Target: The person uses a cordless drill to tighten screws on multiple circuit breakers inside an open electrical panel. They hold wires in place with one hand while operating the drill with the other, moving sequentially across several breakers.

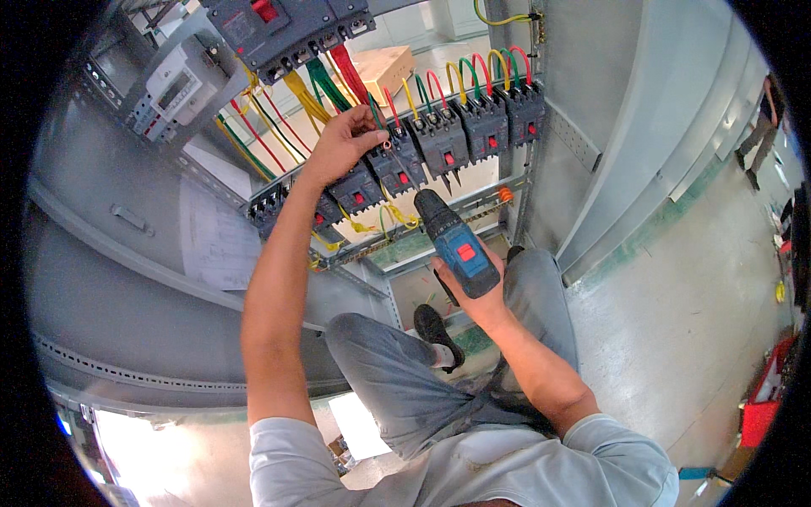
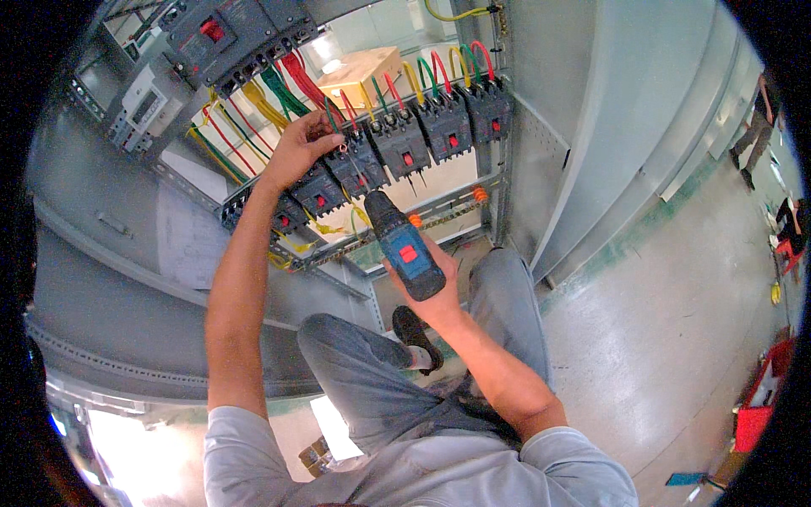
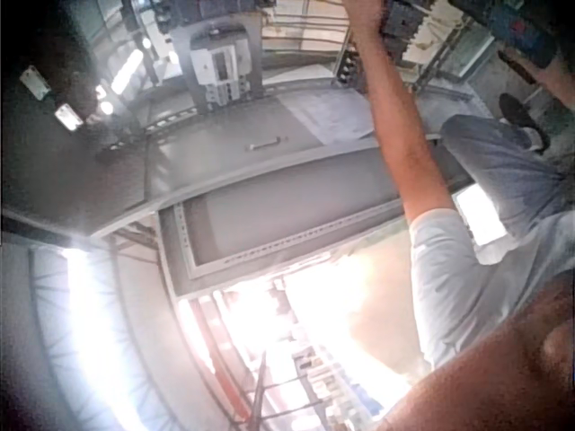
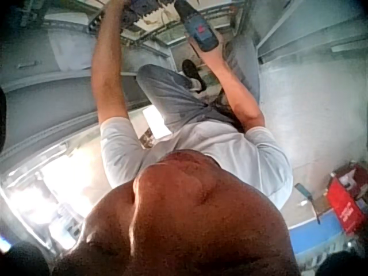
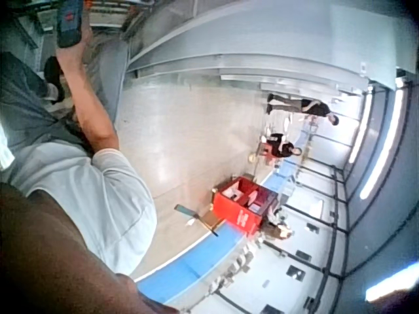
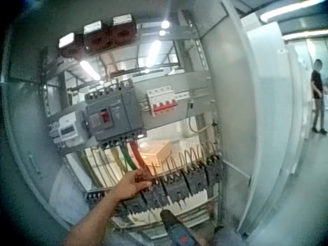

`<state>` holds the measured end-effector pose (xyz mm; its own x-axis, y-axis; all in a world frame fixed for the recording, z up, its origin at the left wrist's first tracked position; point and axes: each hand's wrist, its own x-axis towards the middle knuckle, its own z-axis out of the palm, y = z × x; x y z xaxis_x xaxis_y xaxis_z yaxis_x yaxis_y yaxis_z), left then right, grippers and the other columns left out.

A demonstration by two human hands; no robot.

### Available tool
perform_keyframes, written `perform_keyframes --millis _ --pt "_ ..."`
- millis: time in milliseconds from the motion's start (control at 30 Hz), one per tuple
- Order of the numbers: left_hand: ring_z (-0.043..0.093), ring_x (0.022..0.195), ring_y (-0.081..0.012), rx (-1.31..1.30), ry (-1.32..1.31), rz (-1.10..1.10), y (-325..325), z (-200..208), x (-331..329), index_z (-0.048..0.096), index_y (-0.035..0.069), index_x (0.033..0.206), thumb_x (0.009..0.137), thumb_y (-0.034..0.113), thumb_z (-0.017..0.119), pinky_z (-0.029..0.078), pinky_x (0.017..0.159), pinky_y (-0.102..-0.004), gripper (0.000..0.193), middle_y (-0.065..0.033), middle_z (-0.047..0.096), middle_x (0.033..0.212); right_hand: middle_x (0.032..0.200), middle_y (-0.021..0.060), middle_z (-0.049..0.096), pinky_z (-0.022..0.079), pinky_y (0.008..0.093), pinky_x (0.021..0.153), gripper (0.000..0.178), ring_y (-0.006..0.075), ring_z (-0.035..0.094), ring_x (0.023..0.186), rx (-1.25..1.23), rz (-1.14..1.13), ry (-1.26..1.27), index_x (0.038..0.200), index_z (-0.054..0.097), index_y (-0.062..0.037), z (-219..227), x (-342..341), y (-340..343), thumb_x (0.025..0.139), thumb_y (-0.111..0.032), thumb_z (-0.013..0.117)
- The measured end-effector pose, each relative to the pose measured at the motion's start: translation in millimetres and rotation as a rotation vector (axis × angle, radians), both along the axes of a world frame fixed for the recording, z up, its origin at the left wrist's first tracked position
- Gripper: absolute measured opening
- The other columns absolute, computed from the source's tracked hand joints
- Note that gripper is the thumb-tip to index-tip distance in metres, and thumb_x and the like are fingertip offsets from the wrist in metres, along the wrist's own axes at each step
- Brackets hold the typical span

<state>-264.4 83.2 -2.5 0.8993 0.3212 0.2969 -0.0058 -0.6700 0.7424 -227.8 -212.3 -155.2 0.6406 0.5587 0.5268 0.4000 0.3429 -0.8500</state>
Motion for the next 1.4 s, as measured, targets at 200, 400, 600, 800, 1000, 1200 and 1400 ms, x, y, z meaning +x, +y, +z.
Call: perform_keyframes --millis 200,400,600,800,1000,1200,1400 --pt "0.064 0.083 -0.0115 -0.153 -0.127 0.053 -0.8 -2.8 16.4 0.065 0.001 0.108 0.094 0.006 0.07 0.051 0.079 -0.0287 0.015 -0.0022 0.066 0.09 0.093 0.0068 0.071 0.055 0.0319 0.077 0.03 0.0157 0.066 0.081 0.061 -0.06 -0.072 0.112 0.067 -0.0009 3.3 -5.0 6.2 0.086 -0.006 0.081" --pt "0.064 0.085 -0.0131 0.068 -0.229 0.128 -1.0 -16.1 19.3 0.063 -0.002 0.112 0.092 0.005 0.069 0.052 0.08 -0.0293 0.022 -0.0041 0.067 0.09 0.096 0.0103 0.072 0.055 0.0328 0.079 0.035 0.0194 0.069 0.083 0.059 -0.1 -0.125 0.115 0.067 0.0002 9.8 -6.7 12.1 0.085 -0.006 0.082" --pt "0.066 0.088 -0.0144 0.034 -0.17 0.096 6.7 -17.0 18.4 0.062 -0.003 0.116 0.093 0.006 0.067 0.052 0.082 -0.0294 0.025 -0.0069 0.069 0.094 0.099 0.0114 0.073 0.056 0.0323 0.081 0.039 0.0176 0.07 0.086 0.049 -0.097 -0.108 0.118 0.066 0.0015 14.7 -7.5 19.2 0.084 -0.006 0.083" --pt "0.068 0.093 -0.0165 0.035 -0.182 0.088 4.5 -14.6 14.3 0.058 -0.004 0.12 0.098 0.01 0.065 0.053 0.084 -0.0321 0.027 -0.0106 0.07 0.097 0.104 0.0109 0.074 0.055 0.0316 0.086 0.062 0.0133 0.069 0.092 -0.03 -0.121 -0.107 0.138 0.059 0.0012 27.2 -12.0 23.1 0.082 -0.009 0.085" --pt "0.069 0.097 -0.017 0.107 -0.147 0.134 -1.4 -15.3 11.3 0.054 -0.005 0.13 0.102 0.013 0.063 0.055 0.086 -0.0321 0.034 -0.0124 0.072 0.104 0.115 0.0132 0.073 0.055 0.0325 0.091 0.078 0.0159 0.07 0.098 -0.012 -0.144 -0.089 0.152 0.047 -0.001 33.9 -17.3 24.0 0.082 -0.007 0.082" --pt "0.074 0.086 -0.0254 0.199 -0.215 0.183 0.4 -20.9 13.3 0.059 -0.004 0.117 0.098 0.015 0.066 0.056 0.079 -0.037 0.028 -0.0172 0.073 0.093 0.12 0.0142 0.071 0.052 0.032 0.096 0.073 0.0157 0.068 0.104 -0.003 -0.108 -0.069 0.151 0.048 0.0001 30.9 -18.4 25.3 0.083 -0.001 0.075" --pt "0.075 0.085 -0.0266 0.233 -0.221 0.209 -4.0 -19.0 11.5 0.059 -0.004 0.118 0.098 0.017 0.065 0.056 0.077 -0.0368 0.03 -0.0181 0.073 0.091 0.121 0.0137 0.071 0.051 0.0317 0.097 0.073 0.0151 0.066 0.107 0.041 -0.084 -0.052 0.15 0.048 0.0009 24.3 -16.1 27.0 0.083 -0.001 0.076"
